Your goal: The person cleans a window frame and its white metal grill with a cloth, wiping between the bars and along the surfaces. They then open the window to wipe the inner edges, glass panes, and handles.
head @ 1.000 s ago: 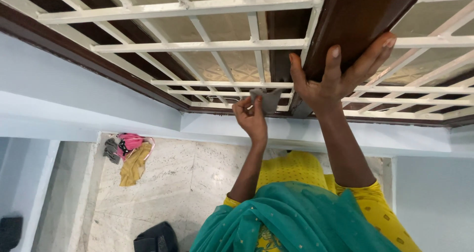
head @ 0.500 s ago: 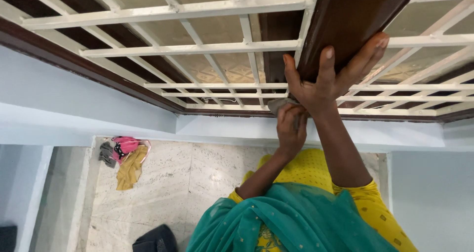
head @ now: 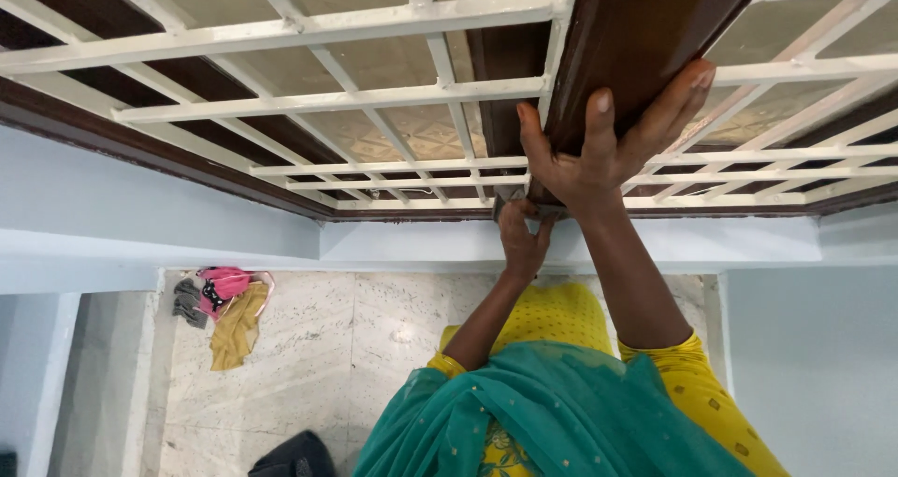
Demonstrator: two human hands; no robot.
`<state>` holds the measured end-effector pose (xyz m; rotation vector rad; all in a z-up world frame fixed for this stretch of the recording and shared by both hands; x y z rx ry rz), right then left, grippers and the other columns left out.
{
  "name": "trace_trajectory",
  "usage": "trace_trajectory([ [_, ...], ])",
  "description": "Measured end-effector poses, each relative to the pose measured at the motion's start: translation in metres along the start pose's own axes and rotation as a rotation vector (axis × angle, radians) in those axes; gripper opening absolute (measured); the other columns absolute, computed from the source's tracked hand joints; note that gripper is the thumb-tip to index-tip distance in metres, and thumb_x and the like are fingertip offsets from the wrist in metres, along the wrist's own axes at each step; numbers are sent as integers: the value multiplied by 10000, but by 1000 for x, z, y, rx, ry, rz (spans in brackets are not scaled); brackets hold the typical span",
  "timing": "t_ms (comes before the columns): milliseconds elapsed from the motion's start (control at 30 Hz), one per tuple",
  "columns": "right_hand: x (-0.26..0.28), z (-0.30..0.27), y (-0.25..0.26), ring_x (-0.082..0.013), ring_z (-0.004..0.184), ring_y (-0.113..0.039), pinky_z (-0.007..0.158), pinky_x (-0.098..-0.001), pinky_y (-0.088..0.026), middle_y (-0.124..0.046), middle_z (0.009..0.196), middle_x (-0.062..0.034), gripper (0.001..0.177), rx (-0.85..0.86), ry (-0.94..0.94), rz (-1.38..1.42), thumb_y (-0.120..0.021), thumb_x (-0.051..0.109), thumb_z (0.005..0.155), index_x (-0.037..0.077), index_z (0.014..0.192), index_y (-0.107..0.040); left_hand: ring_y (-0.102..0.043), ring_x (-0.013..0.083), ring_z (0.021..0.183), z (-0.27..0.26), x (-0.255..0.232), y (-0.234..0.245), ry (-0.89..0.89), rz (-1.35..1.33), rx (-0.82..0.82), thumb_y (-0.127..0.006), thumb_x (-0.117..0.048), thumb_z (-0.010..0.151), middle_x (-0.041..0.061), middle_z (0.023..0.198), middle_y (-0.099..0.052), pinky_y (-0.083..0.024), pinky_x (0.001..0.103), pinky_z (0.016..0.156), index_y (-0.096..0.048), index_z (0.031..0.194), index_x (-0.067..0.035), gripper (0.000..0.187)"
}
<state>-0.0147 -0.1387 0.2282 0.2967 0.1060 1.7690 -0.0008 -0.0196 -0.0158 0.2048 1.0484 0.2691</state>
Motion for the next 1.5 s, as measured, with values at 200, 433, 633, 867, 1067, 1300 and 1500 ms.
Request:
trace_trajectory([
  [200,13,18,9,-459,1612,-9,1253,-714,-148,36,1713,-228,1043,-19,39,-6,-856,564,927,398,1678,-151,-536,329,999,-1,0,-4,-49,75,-6,-809,-64,855,129,1023,-547,-430,463,877,-523,1120,-50,389],
  [433,25,25,16,-471,1592,-42,1257,-699,-160,-7,1696,-252,982,-20,49,-1,-853,482,991,312,1685,-180,-535,307,1067,23,-78,17,-396,212,-124,-814,-137,827,103,1109,-550,-390,514,965,-594,1105,-94,358],
  [633,28,31,22,-449,1594,-30,1274,-678,-148,-13,1704,-232,951,-6,27,29,-873,460,1031,312,1679,-192,-539,273,1032,38,-116,26,-476,210,-126,-843,-183,827,86,1058,-558,-350,483,935,-663,1057,-72,313],
  [867,41,-6,69,-396,1578,-229,1256,-574,-254,-352,1617,-166,446,3,-216,297,-610,243,1015,126,1441,-550,-608,258,789,64,-146,56,-502,-20,-136,-787,-101,889,75,879,-630,-470,394,684,-702,959,-52,121],
  [1067,34,-84,26,-353,1623,-346,1292,-557,-264,-443,1656,-138,426,227,-217,355,-430,167,1116,53,1519,-505,-703,231,816,109,-184,82,-219,-180,-17,-735,-42,898,117,932,-694,-566,339,708,-671,1010,4,138],
  [1300,42,-91,22,-393,1638,-78,1324,-602,-36,-159,1706,-264,580,120,-133,392,-332,260,1148,2,1646,-186,-593,74,692,122,-150,73,62,-238,138,-728,43,904,65,773,-642,-502,237,637,-614,913,-1,123],
  [1500,23,-109,-7,-425,1636,-65,1298,-652,12,-132,1732,-240,624,223,23,70,-454,199,1124,88,1664,-161,-539,45,751,124,-146,69,138,-523,175,-627,106,884,7,834,-590,-438,201,658,-585,926,1,121],
])
Point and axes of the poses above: each hand's wrist, its own z-axis towards the middle knuckle, its own y-axis out of the back of the hand, x = y × z, the point moved 10 cm from there along z, towards the middle knuckle
